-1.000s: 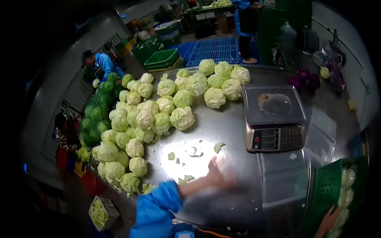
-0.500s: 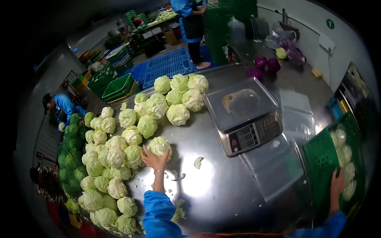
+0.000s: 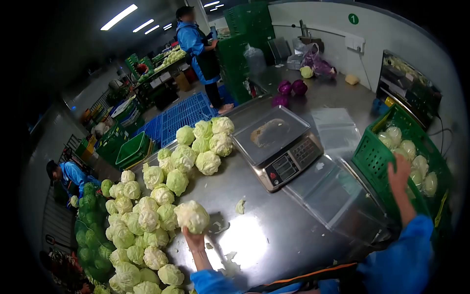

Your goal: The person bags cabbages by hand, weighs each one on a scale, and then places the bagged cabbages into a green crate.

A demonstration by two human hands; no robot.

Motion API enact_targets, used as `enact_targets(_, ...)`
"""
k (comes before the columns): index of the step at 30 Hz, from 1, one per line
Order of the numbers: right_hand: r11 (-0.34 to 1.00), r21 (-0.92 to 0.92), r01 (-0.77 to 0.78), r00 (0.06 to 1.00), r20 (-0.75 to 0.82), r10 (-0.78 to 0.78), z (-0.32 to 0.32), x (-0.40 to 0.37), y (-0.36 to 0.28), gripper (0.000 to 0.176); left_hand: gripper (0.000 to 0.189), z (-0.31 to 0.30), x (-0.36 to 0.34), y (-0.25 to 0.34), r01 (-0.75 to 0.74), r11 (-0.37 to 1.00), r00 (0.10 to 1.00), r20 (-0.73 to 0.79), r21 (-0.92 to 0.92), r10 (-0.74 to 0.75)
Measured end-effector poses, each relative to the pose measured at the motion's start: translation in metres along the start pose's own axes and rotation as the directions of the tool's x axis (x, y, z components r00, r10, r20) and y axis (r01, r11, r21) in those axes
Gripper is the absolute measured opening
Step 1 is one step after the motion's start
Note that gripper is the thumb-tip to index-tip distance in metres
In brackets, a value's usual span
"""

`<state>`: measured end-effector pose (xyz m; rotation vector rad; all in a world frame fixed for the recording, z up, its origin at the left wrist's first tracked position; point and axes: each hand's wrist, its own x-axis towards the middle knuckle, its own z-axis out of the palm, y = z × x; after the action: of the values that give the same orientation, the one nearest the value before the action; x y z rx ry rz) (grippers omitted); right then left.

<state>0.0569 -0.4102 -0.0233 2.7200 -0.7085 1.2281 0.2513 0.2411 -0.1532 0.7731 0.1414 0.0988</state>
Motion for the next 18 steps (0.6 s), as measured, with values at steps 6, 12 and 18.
enact_targets(6, -0.447, -0.376, -0.812, 0.043, 0.725, -0.688, -0.035, -0.080, -0.222, 0.056, 0.106, 0.156, -0.132, -0.019, -0.359, 0.676, 0.864, 0.503, 0.643, -0.019)
enact_targets(12, -0.353, 0.133, -0.926, 0.315, 0.788, -0.529, -0.056, -0.112, -0.124, 0.061, 0.058, 0.240, -0.199, -0.081, -0.536, 0.661, 0.594, 0.791, 0.525, -0.147)
enact_targets(18, -0.805, 0.110, -0.583, 0.405, 0.898, -0.170, -0.076, -0.159, -0.005, 0.063, 0.027, 0.256, -0.165, -0.276, -0.655, 0.387, 0.653, 0.744, 0.648, -0.140)
